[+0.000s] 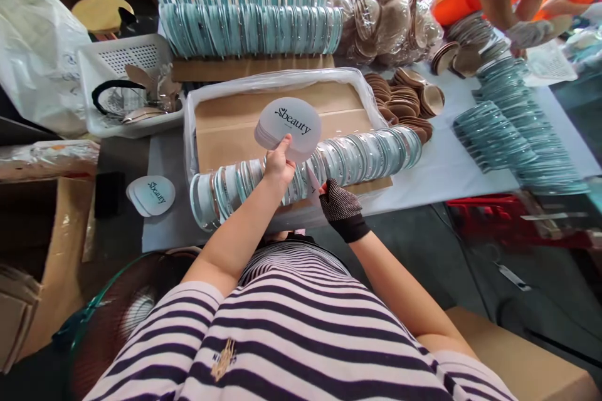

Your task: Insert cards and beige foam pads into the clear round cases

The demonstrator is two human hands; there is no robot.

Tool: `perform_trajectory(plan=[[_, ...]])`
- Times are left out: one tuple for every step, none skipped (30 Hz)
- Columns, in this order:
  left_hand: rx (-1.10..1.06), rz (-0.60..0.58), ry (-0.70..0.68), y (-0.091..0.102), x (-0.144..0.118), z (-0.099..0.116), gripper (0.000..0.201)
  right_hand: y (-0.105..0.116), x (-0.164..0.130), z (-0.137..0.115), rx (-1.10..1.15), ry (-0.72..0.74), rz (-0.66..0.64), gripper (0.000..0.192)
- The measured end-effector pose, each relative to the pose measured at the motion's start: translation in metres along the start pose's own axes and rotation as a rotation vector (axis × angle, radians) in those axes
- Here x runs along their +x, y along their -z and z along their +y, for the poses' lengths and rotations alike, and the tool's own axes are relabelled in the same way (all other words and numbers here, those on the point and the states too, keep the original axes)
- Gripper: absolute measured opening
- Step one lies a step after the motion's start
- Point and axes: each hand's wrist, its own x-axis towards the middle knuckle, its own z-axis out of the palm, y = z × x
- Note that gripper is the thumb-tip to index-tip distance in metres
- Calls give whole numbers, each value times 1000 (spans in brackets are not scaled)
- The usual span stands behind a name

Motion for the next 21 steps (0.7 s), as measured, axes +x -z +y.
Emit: perform_trajectory(plan=[[2,-5,4,0,0,0,37,-3,4,-1,-3,9,-3,30],[4,-10,9,1,0,0,37,-8,8,-3,-9,19,-15,29],[7,-16,14,1,-1,0,37,-12,13,-5,-19,21,-28,29],[8,-23,14,1,-1,0,38,-17,16,-7,-34,17,-44,29],[8,-30,13,2,-2,-1,39,-21,19,-9,-51,12,-61,30],[9,-36,10,2,-2,-1,39,-25,20,-11,-69,10,-78,30],[11,-42,7,2,-3,-1,39,-28,21,-11,-83,12,-90,30],[15,-45,4,2,-3,-1,38,-29,20,-11,-80,11,-101,29],[18,-47,2,3,-3,-1,37,-30,19,-10,-41,5,-126,27],[21,-48,2,3,-3,-1,37,-29,17,-9,52,-10,-171,25],[21,-51,2,4,-3,-1,36,-28,16,-8,205,-40,-236,24],[19,-56,2,5,-3,-1,36,-27,15,-7,408,-81,-321,25],[16,-63,1,6,-2,-1,36,-26,14,-6,641,-124,-414,29],[12,-70,-3,6,-2,-2,36,-25,15,-5,881,-158,-498,34],[9,-77,-8,7,-2,-2,37,-24,16,-5,1100,-182,-559,37],[6,-82,-14,7,-1,-3,38,-23,17,-5,1283,-204,-598,36],[6,-83,-22,7,-1,-3,39,-22,18,-5,1423,-226,-625,33],[7,-81,-27,7,-2,-3,40,-21,20,-5,1524,-246,-647,30],[13,-75,-31,7,-2,-3,40,-19,22,-5,1587,-262,-672,30],[21,-67,-34,7,-3,-4,41,-17,23,-4,1618,-273,-699,30],[32,-61,-37,6,-4,-4,41,-15,25,-4,1630,-279,-726,30]])
